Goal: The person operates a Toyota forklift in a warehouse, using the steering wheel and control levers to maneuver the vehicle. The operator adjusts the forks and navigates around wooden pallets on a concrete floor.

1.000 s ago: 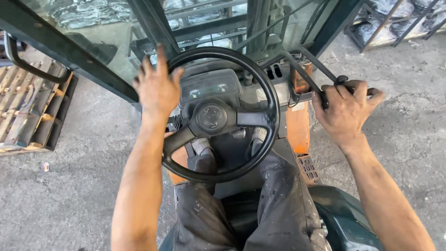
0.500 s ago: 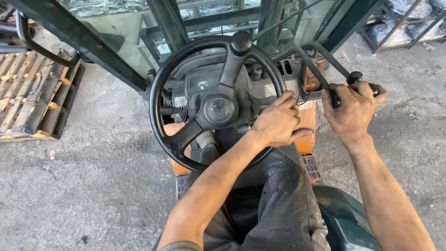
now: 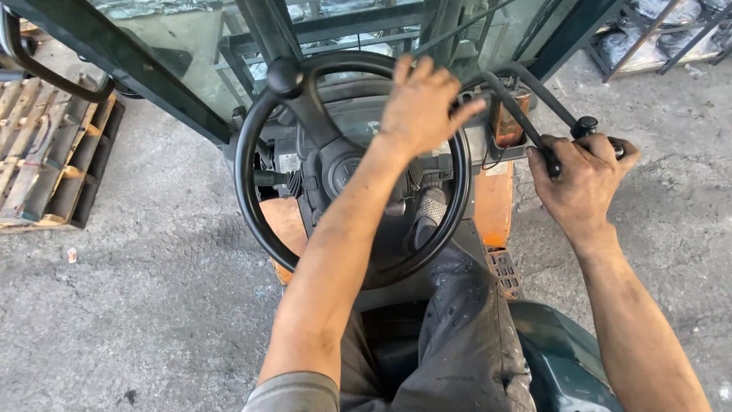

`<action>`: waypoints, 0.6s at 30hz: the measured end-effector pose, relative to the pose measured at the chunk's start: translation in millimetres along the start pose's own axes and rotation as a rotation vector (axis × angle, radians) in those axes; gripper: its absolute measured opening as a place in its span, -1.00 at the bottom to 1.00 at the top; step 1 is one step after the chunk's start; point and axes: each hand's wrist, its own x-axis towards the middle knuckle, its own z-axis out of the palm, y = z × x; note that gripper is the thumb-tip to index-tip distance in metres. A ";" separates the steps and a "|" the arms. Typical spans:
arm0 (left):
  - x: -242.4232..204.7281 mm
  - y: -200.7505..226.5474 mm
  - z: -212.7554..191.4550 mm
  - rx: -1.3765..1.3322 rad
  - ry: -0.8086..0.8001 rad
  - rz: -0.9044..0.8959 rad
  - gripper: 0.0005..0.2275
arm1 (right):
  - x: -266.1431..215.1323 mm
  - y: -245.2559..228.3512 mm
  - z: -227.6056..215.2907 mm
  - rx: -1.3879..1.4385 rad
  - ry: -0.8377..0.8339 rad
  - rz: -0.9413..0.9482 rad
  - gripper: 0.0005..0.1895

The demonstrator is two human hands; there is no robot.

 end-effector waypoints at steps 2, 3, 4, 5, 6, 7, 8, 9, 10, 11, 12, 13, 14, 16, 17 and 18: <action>3.4 -42.9 -15.6 0.054 0.040 -0.121 -0.27 | 4.8 2.2 -0.4 -0.023 0.002 -0.012 -0.85; -1.6 -69.8 -25.1 0.123 0.064 -0.232 -0.25 | 6.5 1.1 -0.9 -0.018 -0.006 0.000 -0.85; -10.5 -96.6 -34.2 0.194 0.081 -0.344 -0.22 | 4.6 -2.7 -1.3 -0.008 -0.018 0.015 -0.85; -36.7 -117.1 -47.2 0.196 0.071 -0.341 -0.22 | 0.2 -5.1 -1.1 -0.004 -0.023 0.023 -0.85; -58.2 -140.3 -63.3 0.093 0.038 -0.429 -0.31 | 5.3 -3.3 2.2 -0.007 -0.015 0.004 -0.87; -80.3 -163.3 -80.0 -0.010 0.005 -0.515 -0.38 | 10.8 -1.9 5.2 -0.009 -0.006 -0.014 -0.89; -107.4 -156.8 -85.0 -0.005 0.009 -0.520 -0.38 | 11.1 -2.0 7.3 -0.004 -0.001 -0.018 -0.89; -134.7 -150.2 -89.5 -0.011 0.055 -0.598 -0.47 | 11.4 -2.2 9.7 0.006 0.016 -0.006 -0.89; -161.3 -144.7 -93.2 -0.017 0.094 -0.672 -0.56 | 8.8 -4.0 12.8 0.017 0.029 0.015 -0.90; -181.1 -140.2 -84.4 -0.011 0.092 -0.671 -0.56 | 10.2 -4.9 16.3 0.022 0.030 0.019 -0.90; -202.0 -132.1 -72.7 -0.066 0.208 -0.684 -0.53 | 10.1 -2.9 16.8 0.007 0.014 0.013 -0.90; -222.6 -123.8 -61.3 -0.121 0.325 -0.696 -0.49 | 10.1 -0.6 17.3 -0.007 -0.001 0.007 -0.90; -230.8 -101.7 -55.7 -0.121 0.326 -0.694 -0.49 | 12.9 -0.7 18.6 -0.008 0.001 0.009 -0.90; -248.7 -59.5 -45.9 0.107 0.446 -0.587 -0.36 | 19.8 -3.3 22.4 0.022 0.018 0.030 -0.91; -261.9 -39.6 -30.0 0.110 0.447 -0.586 -0.36 | 21.8 -4.9 26.6 0.023 0.020 0.031 -0.91; -274.3 -18.9 -13.4 0.039 0.415 -0.545 -0.33 | 22.2 -5.2 29.9 0.016 0.028 0.029 -0.91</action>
